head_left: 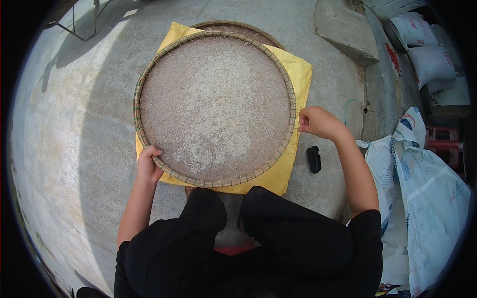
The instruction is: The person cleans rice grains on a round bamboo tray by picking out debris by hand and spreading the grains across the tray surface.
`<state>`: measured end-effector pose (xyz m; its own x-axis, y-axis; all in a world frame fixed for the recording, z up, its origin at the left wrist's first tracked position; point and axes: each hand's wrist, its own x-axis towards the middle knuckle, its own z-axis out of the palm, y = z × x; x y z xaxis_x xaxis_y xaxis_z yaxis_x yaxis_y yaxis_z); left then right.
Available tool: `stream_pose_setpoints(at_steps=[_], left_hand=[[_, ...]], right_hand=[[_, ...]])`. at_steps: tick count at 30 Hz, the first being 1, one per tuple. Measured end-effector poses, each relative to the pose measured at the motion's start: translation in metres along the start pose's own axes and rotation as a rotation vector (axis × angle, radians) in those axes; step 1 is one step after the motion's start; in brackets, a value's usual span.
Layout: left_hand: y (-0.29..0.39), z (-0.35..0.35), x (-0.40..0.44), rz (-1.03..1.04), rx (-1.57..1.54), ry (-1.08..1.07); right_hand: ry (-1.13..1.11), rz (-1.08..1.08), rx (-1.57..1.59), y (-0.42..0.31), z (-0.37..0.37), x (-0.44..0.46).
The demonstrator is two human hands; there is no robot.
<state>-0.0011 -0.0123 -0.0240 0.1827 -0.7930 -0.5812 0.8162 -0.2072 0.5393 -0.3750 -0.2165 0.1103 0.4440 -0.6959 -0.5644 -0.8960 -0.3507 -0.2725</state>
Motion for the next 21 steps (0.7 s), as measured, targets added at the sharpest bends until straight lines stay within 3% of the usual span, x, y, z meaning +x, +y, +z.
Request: stream_pose_setpoints(at_steps=[3, 5, 7, 12, 15, 21], left_hand=[[0.000, 0.001, 0.000, -0.006, 0.008, -0.003], [0.001, 0.003, -0.002, -0.011, 0.012, -0.005], [0.002, 0.005, -0.004, -0.018, 0.009, 0.001], [0.003, 0.009, -0.004, -0.025, -0.004, -0.005], [0.003, 0.007, -0.003, -0.030, -0.008, -0.012], [0.001, 0.007, -0.003, -0.020, -0.014, -0.018]], right_hand=[[-0.015, -0.009, 0.036, -0.011, 0.002, -0.004], [0.061, -0.160, 0.211, -0.029, 0.015, 0.001], [0.152, -0.407, 0.150, -0.045, 0.031, 0.008], [0.179, -0.580, 0.214, -0.076, 0.071, 0.020], [0.161, -0.482, 0.239, -0.081, 0.079, 0.019], [0.250, -0.519, 0.301, -0.078, 0.102, 0.027]])
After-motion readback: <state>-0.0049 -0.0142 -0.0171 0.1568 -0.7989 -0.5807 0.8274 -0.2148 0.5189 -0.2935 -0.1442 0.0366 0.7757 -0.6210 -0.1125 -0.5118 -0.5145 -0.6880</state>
